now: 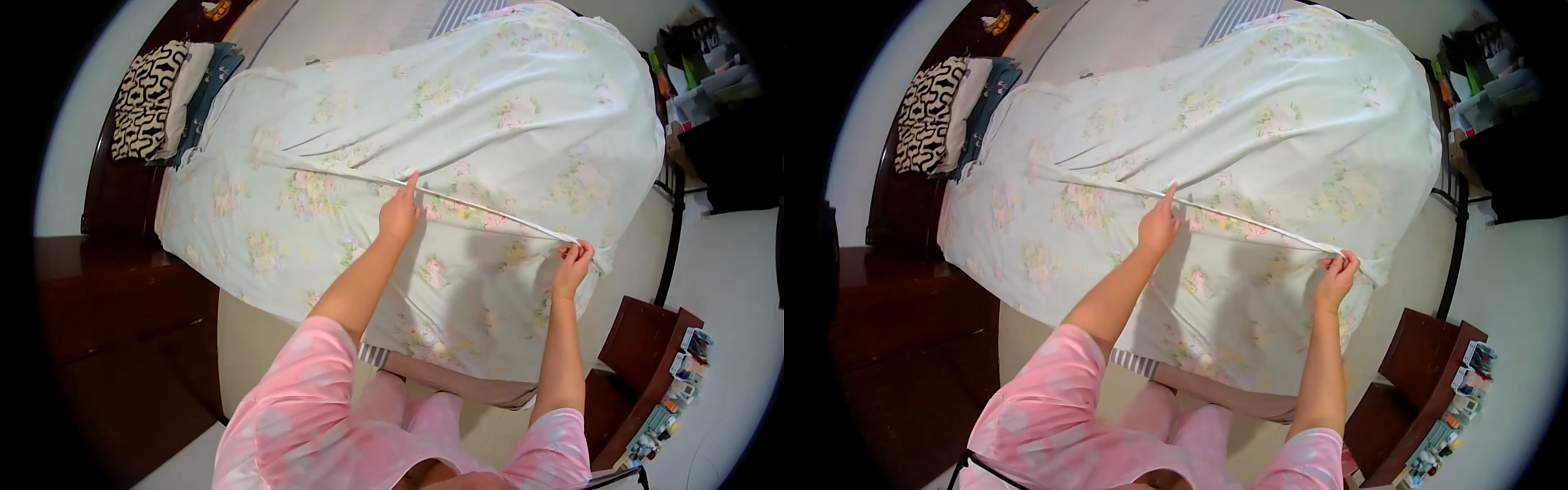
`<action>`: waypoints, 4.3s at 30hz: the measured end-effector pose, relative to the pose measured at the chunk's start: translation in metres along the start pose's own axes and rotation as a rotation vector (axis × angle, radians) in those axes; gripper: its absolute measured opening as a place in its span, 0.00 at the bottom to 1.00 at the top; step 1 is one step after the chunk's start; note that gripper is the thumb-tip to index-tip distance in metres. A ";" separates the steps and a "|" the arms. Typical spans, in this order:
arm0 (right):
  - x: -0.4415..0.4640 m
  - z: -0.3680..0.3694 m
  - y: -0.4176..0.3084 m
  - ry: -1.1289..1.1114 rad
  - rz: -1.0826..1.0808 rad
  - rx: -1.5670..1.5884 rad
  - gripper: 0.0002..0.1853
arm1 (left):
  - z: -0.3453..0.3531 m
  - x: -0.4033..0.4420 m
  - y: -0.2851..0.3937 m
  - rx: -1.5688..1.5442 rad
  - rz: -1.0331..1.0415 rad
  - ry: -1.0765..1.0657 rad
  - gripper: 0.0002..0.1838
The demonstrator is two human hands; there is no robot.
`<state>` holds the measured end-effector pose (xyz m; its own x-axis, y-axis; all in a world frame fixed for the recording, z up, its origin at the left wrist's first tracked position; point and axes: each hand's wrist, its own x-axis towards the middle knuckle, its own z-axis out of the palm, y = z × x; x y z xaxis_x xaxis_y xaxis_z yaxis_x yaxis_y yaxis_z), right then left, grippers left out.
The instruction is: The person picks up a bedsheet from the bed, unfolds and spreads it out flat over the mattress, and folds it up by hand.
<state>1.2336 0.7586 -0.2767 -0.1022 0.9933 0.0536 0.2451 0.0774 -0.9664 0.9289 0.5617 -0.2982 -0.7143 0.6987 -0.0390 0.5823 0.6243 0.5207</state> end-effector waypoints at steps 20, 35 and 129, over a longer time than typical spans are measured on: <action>-0.016 0.009 0.059 -0.281 0.128 -0.411 0.33 | 0.068 -0.027 -0.024 -0.262 0.121 -0.328 0.34; -0.127 -0.141 0.111 -0.278 0.434 -0.254 0.23 | 0.073 -0.209 0.076 -0.225 -0.010 -0.597 0.26; 0.256 -0.162 0.130 -1.609 -0.801 -1.284 0.09 | 0.300 -0.373 0.505 -1.104 -1.256 0.065 0.14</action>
<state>1.3956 1.0367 -0.3481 -0.7884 -0.1057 -0.6060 0.0061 0.9837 -0.1795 1.6059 0.7215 -0.2763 -0.5242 -0.0431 -0.8505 -0.8388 0.1984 0.5069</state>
